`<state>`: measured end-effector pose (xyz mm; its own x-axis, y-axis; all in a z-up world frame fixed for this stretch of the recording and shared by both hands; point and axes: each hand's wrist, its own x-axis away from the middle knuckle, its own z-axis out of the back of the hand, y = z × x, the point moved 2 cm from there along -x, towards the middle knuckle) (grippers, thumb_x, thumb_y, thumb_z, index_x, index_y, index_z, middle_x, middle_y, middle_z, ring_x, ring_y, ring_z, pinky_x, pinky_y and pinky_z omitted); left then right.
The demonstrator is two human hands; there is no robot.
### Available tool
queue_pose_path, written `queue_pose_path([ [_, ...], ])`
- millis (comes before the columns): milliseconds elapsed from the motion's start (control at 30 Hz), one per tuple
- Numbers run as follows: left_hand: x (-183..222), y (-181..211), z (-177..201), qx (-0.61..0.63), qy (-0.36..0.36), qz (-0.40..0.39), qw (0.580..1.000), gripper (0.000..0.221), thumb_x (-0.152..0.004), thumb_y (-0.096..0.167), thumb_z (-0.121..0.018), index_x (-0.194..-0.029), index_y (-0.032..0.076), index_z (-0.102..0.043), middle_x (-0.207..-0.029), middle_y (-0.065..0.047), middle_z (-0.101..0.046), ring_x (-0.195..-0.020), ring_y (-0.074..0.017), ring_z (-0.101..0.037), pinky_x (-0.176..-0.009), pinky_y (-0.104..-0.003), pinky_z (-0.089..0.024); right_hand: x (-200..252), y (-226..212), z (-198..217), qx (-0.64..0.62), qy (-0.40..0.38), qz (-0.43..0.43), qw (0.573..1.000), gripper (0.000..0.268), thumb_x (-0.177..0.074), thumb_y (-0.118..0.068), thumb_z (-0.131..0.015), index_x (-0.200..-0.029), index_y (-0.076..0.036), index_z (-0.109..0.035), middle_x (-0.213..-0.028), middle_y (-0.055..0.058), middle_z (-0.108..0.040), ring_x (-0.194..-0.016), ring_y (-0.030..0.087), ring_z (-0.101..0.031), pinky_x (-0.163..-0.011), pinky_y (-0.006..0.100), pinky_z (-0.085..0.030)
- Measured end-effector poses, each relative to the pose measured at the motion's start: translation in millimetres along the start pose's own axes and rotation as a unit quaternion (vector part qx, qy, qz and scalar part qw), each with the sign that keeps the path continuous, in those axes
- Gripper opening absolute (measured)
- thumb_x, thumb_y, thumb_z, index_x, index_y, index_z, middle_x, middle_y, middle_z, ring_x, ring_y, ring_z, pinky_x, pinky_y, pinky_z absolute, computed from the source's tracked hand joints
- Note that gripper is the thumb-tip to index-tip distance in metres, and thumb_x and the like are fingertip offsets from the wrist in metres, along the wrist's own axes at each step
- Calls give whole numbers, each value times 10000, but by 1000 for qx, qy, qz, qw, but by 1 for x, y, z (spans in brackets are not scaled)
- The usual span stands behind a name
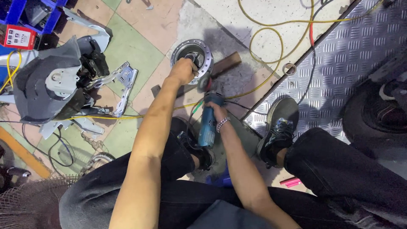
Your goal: Grinding the inner surface of a motorcycle hub rim using a handheld angle grinder.
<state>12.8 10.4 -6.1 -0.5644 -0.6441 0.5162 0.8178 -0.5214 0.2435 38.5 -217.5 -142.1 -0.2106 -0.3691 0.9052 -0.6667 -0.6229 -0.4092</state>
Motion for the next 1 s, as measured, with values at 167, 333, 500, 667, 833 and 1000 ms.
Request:
queue_pose_path([
  [167, 2, 1, -1, 3, 6, -1, 1000, 180, -832, 74, -735, -1001, 64, -795, -999, -217, -766, -1012, -396, -727, -856, -493, -614, 28, -11, -8, -23, 3, -1, 1000, 835, -680, -400, -873, -1312, 80, -612, -1217, 260, -663, -1177, 354, -637, -882, 489, -567],
  [333, -4, -1, -2, -4, 11, -4, 1000, 166, -832, 84, -713, -972, 95, -802, -988, -196, -773, -1005, -398, -728, -852, -496, -616, 25, -4, -14, -6, -11, -2, 1000, 810, -665, -396, -885, -1287, 59, -633, -1180, 236, -673, -1148, 344, -652, -863, 471, -577],
  [500, 4, 5, 4, -2, 17, 6, 1000, 158, -830, 85, -736, -975, 72, -797, -981, -198, -772, -1001, -380, -734, -846, -487, -617, 14, 0, -15, -35, 1, -1, 999, 847, -683, -404, -867, -1328, 71, -591, -1254, 250, -642, -1229, 344, -611, -921, 475, -551],
  [667, -1, 1, 3, -2, 11, 1, 1000, 171, -834, 86, -726, -986, 90, -802, -990, -192, -772, -1008, -392, -727, -858, -496, -611, 16, 7, -22, -49, -14, -18, 999, 827, -638, -389, -888, -1289, 55, -634, -1216, 234, -657, -1191, 339, -627, -914, 483, -551],
  [833, 4, 1, -2, 6, 20, 9, 1000, 178, -835, 92, -736, -998, 114, -805, -991, -180, -776, -1015, -394, -727, -862, -495, -609, 47, -8, -31, -87, -6, -36, 996, 849, -631, -379, -881, -1318, 46, -621, -1299, 240, -644, -1268, 359, -601, -983, 484, -527],
  [1000, -12, 1, -11, 12, 32, 16, 999, 165, -835, 105, -750, -991, 90, -801, -972, -190, -771, -984, -389, -733, -840, -496, -618, 47, -11, -42, -116, -14, -31, 993, 847, -624, -386, -881, -1314, 37, -632, -1303, 256, -638, -1253, 380, -604, -983, 498, -533],
])
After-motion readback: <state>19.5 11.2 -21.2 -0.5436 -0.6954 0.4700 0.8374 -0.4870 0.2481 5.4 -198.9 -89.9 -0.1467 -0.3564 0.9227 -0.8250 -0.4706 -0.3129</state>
